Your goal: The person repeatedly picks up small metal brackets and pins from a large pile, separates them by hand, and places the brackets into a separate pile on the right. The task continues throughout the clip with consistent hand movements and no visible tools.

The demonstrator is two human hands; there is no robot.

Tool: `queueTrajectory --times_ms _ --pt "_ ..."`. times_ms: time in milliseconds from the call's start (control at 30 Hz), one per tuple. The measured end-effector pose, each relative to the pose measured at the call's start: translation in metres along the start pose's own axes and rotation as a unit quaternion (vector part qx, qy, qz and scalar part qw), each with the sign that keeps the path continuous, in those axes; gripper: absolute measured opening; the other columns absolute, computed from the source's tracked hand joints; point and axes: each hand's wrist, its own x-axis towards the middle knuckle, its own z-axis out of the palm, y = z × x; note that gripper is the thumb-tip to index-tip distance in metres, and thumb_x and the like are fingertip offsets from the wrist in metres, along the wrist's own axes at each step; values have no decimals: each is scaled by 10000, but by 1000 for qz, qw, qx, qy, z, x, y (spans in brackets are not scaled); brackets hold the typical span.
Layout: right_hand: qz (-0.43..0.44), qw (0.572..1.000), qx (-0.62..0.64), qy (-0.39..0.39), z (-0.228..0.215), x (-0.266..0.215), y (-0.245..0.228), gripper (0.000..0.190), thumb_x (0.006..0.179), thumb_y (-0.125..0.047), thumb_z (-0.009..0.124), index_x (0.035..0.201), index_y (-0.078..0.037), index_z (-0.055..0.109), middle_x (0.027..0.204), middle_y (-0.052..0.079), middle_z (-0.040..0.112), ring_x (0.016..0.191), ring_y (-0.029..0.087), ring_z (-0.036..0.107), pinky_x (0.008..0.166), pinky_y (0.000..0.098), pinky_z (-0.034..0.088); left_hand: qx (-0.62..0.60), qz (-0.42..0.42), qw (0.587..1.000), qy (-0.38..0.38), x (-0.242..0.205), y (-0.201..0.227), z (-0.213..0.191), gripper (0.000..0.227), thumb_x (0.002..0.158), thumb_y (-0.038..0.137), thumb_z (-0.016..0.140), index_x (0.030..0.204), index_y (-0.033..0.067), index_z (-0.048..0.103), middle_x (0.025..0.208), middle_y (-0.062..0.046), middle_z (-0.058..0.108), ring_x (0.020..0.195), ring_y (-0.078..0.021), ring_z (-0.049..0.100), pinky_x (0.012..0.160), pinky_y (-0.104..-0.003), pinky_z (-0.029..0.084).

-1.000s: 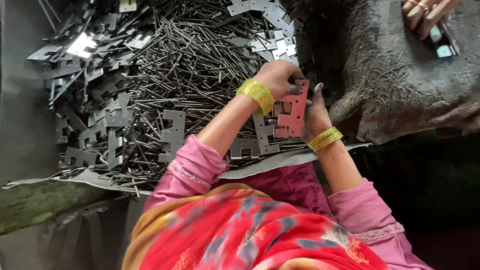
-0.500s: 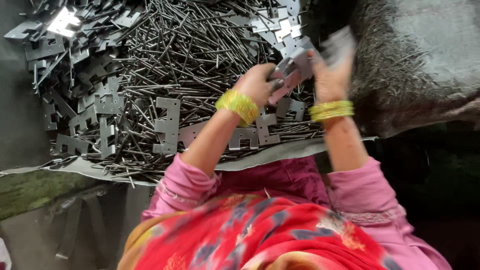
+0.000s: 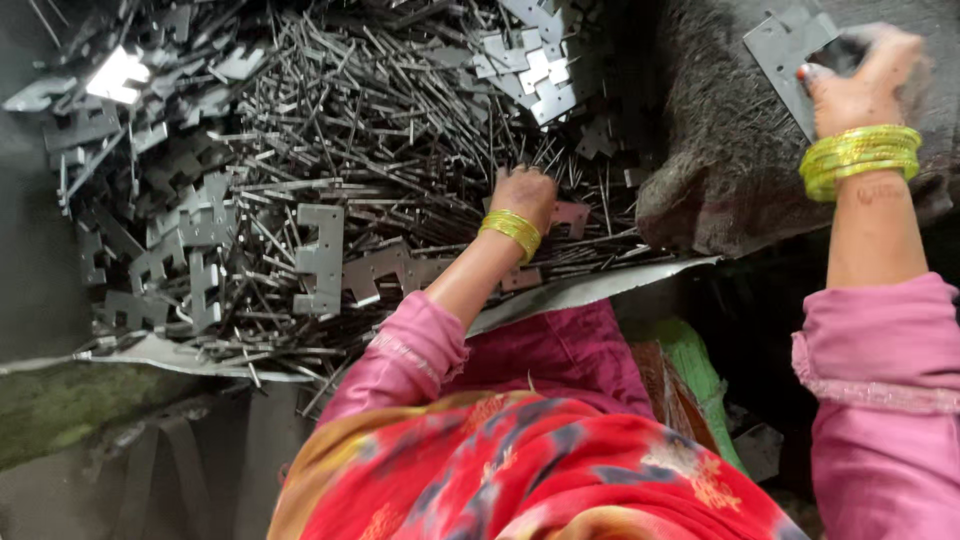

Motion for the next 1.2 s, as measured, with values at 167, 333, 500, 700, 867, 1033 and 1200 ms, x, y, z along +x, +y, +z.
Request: queueTrajectory --times_ms 167,333,500,700,867,1033,1200 --pt "-96 992 47 69 66 -38 -19 194 1025 -204 680 1146 -55 712 1149 147 691 1041 267 655 922 398 527 -208 -44 960 184 -4 -16 -39 122 808 91 692 901 97 771 1004 -153 714 933 -326 693 851 -440 560" --pt "129 744 615 -229 135 -130 -131 286 1087 -235 572 1162 1 714 1022 85 728 883 178 669 790 302 534 -245 -11 934 260 -20 16 -66 161 811 90 713 961 74 767 958 -158 730 908 -337 704 836 -432 564" --pt "334 797 464 -195 151 -85 -151 305 1021 -286 661 1103 5 701 825 95 677 665 240 600 560 373 483 -461 -59 851 243 -36 -3 -77 235 907 185 702 1122 106 754 1072 -106 775 970 -260 759 867 -360 590" --pt "29 935 -78 -344 198 -99 -137 432 849 -430 778 986 -22 746 974 235 707 921 409 685 765 495 558 -399 -241 863 195 -41 -49 -67 179 927 237 680 1074 192 772 1034 -71 769 942 -269 739 809 -389 566" --pt "-64 940 -152 -297 192 -117 -128 129 944 -164 674 964 -72 762 1017 191 728 970 370 720 825 476 581 -194 -88 940 267 25 -43 -22 157 894 145 655 1017 144 752 1028 -104 735 965 -313 696 834 -431 549" --pt "-130 975 -130 -128 101 -105 -154 138 788 -225 759 836 -105 711 903 126 652 862 326 681 735 438 577 98 22 910 402 100 -26 23 163 809 155 589 885 101 723 1046 -112 725 911 -254 692 726 -388 530" --pt "-107 993 -28 -35 43 -73 -162 173 875 -198 790 928 -58 704 923 121 662 822 287 674 695 414 568 103 108 957 249 91 -48 21 132 872 137 592 827 103 711 947 -108 707 890 -237 685 753 -367 544"
